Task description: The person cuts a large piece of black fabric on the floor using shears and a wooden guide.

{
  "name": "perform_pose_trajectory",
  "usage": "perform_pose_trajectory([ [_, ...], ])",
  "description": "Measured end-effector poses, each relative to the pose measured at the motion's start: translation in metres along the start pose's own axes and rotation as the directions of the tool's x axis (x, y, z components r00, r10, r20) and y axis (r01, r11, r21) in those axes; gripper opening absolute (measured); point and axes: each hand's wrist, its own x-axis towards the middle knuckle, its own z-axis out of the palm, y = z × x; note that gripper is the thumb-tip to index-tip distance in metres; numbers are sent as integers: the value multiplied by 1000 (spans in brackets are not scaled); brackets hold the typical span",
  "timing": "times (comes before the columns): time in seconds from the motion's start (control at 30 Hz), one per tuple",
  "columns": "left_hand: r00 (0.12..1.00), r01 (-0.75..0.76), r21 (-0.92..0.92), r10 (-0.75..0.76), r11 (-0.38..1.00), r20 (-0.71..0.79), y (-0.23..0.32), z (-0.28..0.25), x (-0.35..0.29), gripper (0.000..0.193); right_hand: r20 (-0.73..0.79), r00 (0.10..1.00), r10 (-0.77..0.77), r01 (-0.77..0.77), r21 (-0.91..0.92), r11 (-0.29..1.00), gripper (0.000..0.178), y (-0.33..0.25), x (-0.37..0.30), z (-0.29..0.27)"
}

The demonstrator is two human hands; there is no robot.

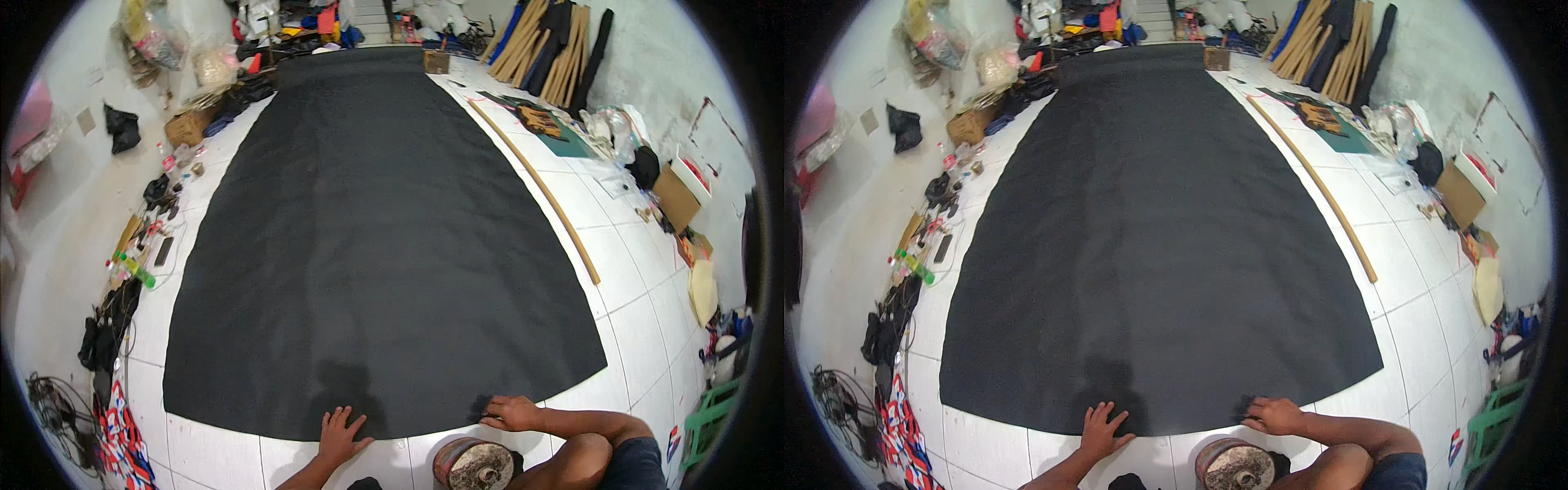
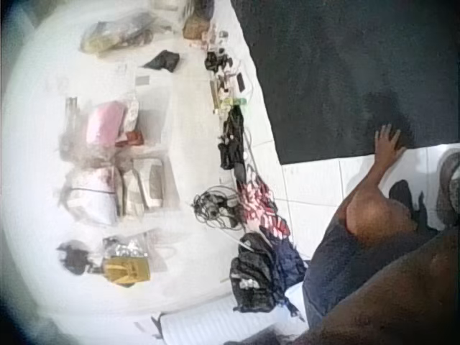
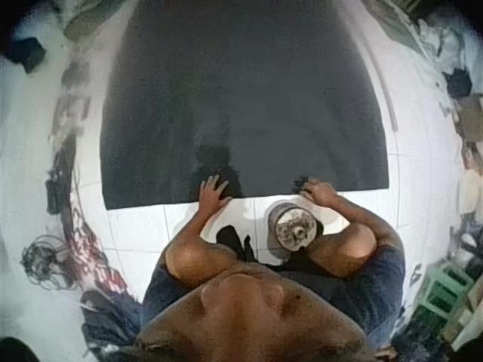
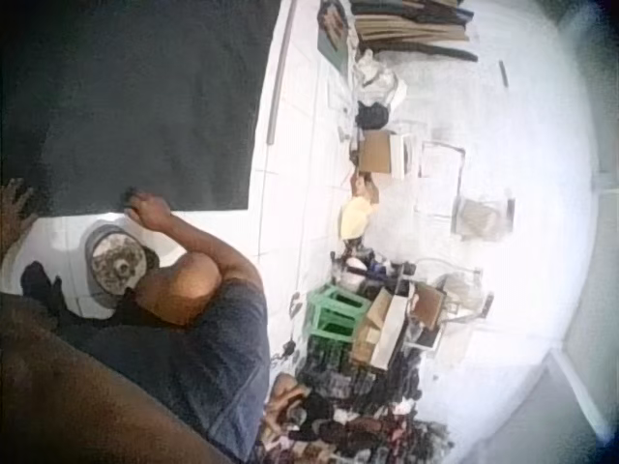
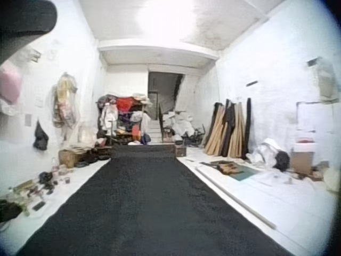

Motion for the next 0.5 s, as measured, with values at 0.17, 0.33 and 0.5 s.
perform_pose_trajectory([
  [0.17,1000,18,-56,-19,998,-21,9,1,-8,64,48,858,-511,475,306,825,39,-87,-12,-38],
  [0.33,999,11,-76,-14,997,-33,10,14,-3,67,106,835,-539,520,165,838,44,-94,-37,-11],
  [0.5,999,15,-39,-17,999,-35,8,15,-8,72,374,870,-322,311,91,946,41,-103,-42,-24],
])
